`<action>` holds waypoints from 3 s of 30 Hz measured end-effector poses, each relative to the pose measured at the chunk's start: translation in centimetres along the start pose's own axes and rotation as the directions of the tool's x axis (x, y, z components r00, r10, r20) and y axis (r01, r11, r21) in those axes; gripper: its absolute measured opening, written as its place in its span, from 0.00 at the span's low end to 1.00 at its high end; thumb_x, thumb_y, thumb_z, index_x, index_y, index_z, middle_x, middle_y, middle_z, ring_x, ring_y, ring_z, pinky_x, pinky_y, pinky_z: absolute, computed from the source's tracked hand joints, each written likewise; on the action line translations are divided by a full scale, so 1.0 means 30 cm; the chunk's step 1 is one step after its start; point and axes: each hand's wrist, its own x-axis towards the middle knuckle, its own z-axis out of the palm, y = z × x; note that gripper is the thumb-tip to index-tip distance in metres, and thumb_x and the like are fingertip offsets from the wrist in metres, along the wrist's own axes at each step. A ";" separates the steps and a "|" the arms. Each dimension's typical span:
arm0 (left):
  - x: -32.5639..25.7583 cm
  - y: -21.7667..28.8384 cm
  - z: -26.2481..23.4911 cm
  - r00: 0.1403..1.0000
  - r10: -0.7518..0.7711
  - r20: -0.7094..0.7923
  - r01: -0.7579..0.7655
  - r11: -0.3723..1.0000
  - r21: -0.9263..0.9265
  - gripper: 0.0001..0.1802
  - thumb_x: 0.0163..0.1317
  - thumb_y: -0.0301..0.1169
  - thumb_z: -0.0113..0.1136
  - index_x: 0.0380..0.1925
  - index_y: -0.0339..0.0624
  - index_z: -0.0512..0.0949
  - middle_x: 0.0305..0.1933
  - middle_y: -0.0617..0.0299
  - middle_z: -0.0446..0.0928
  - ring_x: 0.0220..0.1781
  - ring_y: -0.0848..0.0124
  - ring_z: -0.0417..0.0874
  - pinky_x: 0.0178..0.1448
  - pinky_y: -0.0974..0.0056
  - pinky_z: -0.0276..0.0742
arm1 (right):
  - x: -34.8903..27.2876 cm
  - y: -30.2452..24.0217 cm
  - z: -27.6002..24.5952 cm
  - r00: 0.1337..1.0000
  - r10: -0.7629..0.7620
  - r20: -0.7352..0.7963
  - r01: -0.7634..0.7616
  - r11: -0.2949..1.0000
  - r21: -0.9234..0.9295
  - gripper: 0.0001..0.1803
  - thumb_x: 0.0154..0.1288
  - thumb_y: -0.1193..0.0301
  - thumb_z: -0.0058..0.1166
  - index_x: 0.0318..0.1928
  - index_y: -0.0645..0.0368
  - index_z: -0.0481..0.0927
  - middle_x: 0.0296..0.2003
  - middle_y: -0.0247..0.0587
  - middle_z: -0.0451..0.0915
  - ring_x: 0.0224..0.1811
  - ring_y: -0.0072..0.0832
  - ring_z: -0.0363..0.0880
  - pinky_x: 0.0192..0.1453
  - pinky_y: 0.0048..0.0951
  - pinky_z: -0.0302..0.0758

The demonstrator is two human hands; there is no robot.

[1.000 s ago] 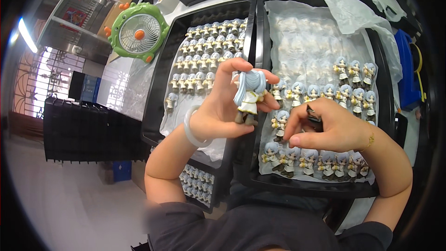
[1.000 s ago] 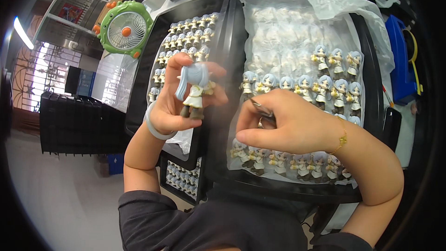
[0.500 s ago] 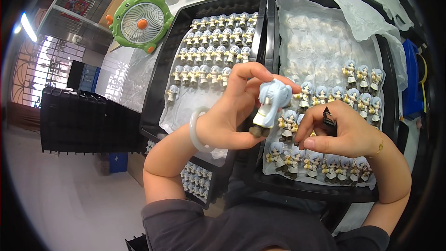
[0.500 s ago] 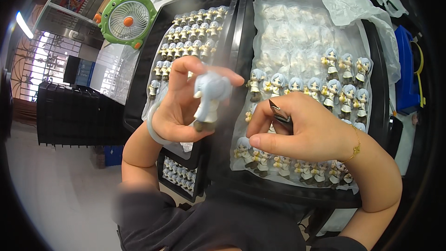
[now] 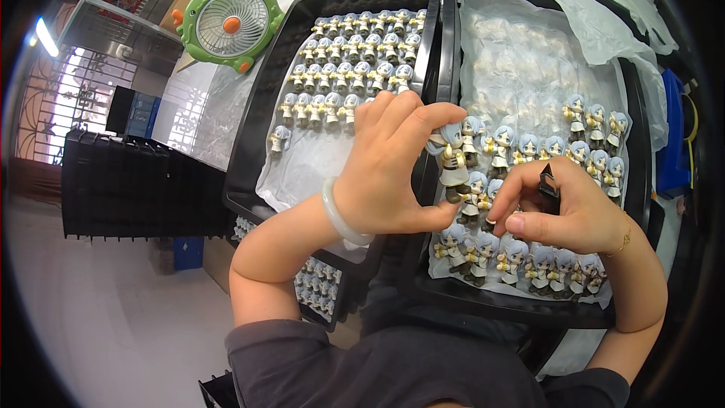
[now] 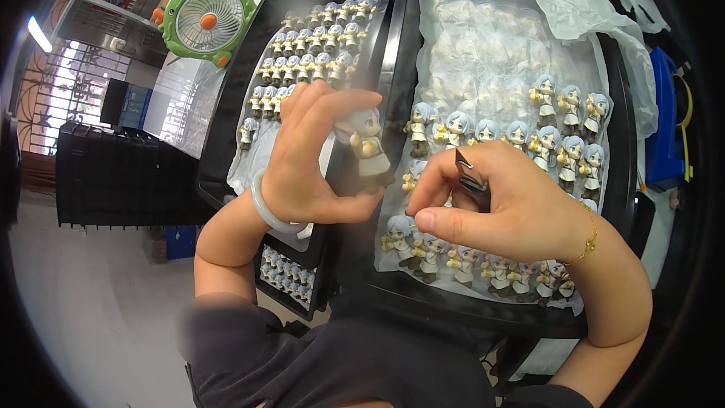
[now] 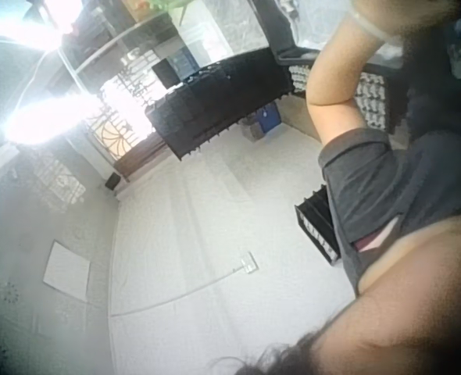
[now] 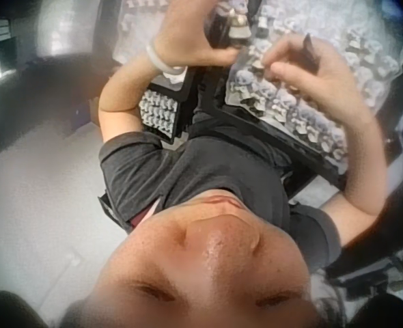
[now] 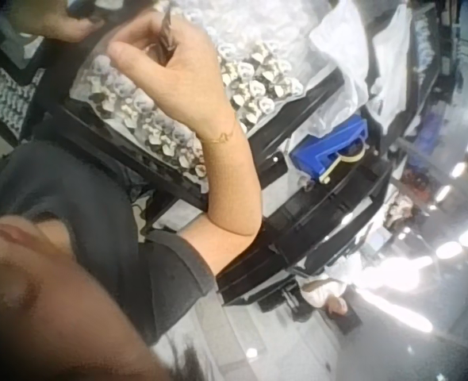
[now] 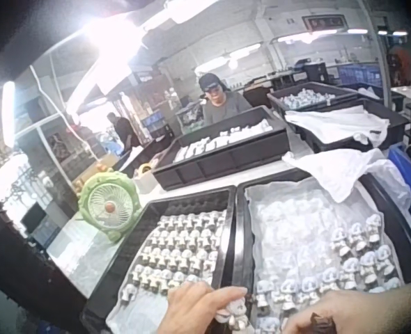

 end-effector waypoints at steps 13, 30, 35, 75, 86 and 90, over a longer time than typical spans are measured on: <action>0.003 -0.003 -0.006 0.999 0.041 0.014 -0.041 0.999 -0.010 0.36 0.24 0.40 0.65 0.41 0.40 0.69 0.30 0.59 0.65 0.30 0.64 0.61 0.39 0.64 0.55 | 0.000 0.006 0.000 1.000 0.009 -0.003 -0.008 1.000 0.020 0.08 0.51 0.70 0.55 0.29 0.63 0.76 0.20 0.31 0.74 0.17 0.11 0.62 0.22 0.15 0.60; -0.264 -0.437 -0.272 0.857 -0.485 0.174 0.483 0.874 0.058 0.36 0.35 0.27 0.61 0.48 0.40 0.57 0.44 0.55 0.66 0.47 0.66 0.69 0.52 0.66 0.64 | -0.007 -0.038 0.027 0.998 0.045 -0.049 -0.044 0.999 0.019 0.09 0.47 0.70 0.54 0.29 0.63 0.76 0.22 0.32 0.77 0.21 0.11 0.67 0.24 0.13 0.61; -0.407 -0.536 -0.225 0.837 -0.437 0.330 0.274 0.856 0.439 0.33 0.33 0.30 0.63 0.46 0.44 0.65 0.46 0.55 0.67 0.52 0.57 0.65 0.57 0.58 0.59 | -0.013 -0.046 0.032 0.996 0.078 -0.046 -0.078 0.997 0.017 0.09 0.47 0.70 0.55 0.28 0.62 0.76 0.22 0.31 0.76 0.21 0.11 0.66 0.24 0.14 0.60; 0.197 -0.069 0.075 0.871 -0.190 0.454 0.463 0.007 -0.886 0.35 0.57 0.42 0.48 0.60 0.37 0.50 0.55 0.43 0.62 0.40 0.66 0.73 0.42 0.68 0.72 | 0.029 0.035 -0.006 0.931 -0.291 0.219 0.314 0.946 -0.079 0.14 0.54 0.62 0.52 0.26 0.61 0.77 0.20 0.35 0.77 0.23 0.20 0.75 0.27 0.23 0.70; -0.019 -0.023 0.020 0.950 0.157 0.269 0.264 0.055 -0.963 0.48 0.40 0.16 0.59 0.57 0.55 0.41 0.58 0.50 0.55 0.53 0.60 0.68 0.53 0.58 0.66 | -0.020 -0.039 -0.029 0.998 -0.058 0.001 0.057 0.997 0.060 0.11 0.53 0.66 0.52 0.29 0.63 0.76 0.23 0.35 0.77 0.26 0.17 0.73 0.30 0.16 0.68; -0.018 -0.020 0.044 0.947 0.247 0.206 0.216 -0.012 -0.976 0.47 0.41 0.13 0.55 0.56 0.57 0.39 0.57 0.45 0.53 0.56 0.56 0.66 0.58 0.50 0.61 | -0.016 -0.039 -0.028 0.999 -0.049 -0.002 0.049 0.992 0.119 0.11 0.53 0.67 0.53 0.29 0.64 0.76 0.24 0.36 0.77 0.28 0.17 0.73 0.32 0.16 0.68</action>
